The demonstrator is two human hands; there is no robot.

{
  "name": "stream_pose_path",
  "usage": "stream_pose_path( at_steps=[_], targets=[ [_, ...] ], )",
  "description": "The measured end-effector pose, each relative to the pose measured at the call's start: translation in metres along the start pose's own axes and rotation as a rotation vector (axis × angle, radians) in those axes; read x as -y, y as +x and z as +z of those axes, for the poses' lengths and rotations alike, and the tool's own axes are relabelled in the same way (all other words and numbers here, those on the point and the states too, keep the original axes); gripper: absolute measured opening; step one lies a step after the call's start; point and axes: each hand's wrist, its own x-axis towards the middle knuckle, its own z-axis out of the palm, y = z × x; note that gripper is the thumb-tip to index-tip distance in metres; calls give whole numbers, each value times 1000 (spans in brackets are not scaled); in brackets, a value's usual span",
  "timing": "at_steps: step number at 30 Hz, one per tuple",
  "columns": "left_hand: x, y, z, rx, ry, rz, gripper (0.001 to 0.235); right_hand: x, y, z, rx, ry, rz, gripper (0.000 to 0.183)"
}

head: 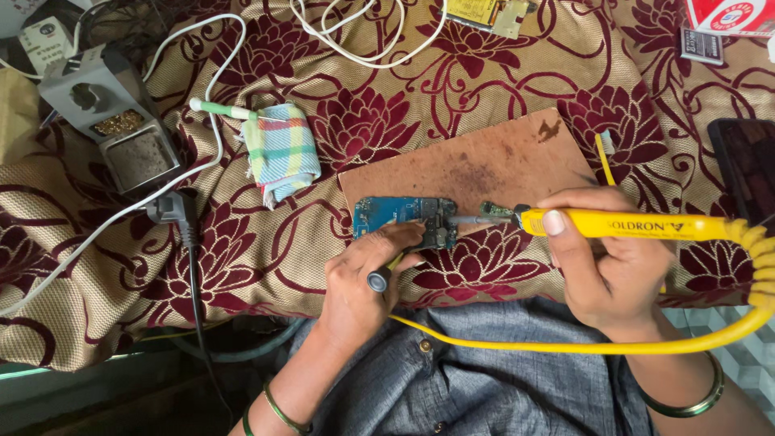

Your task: The person uses a soldering iron and solder wire to reflow or attach components on a small blue circuit board. They hold the board with one hand and apply heat and solder with the other, working on specific points on the board throughout the clip.

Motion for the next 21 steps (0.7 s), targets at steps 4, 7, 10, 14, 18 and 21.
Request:
stream_pose_path(
  at_steps=[4, 7, 10, 14, 18, 21],
  targets=[
    [0, 0, 0, 8, -2, -6, 25, 0, 0, 1, 5, 33, 36, 9],
    [0, -1, 0, 10, 6, -6, 26, 2, 0, -3, 28, -19, 39, 9],
    [0, -1, 1, 7, 5, 4, 27, 2, 0, -8, 62, -78, 33, 10],
    [0, -3, 1, 15, 18, -14, 28, -5, 2, -12, 68, 43, 159, 12],
    [1, -3, 2, 13, 21, -5, 29, -9, 7, -20, 183, 11, -27, 15],
    [1, -3, 2, 15, 21, -3, 29, -11, 10, -24, 225, -53, -128, 17]
  ],
)
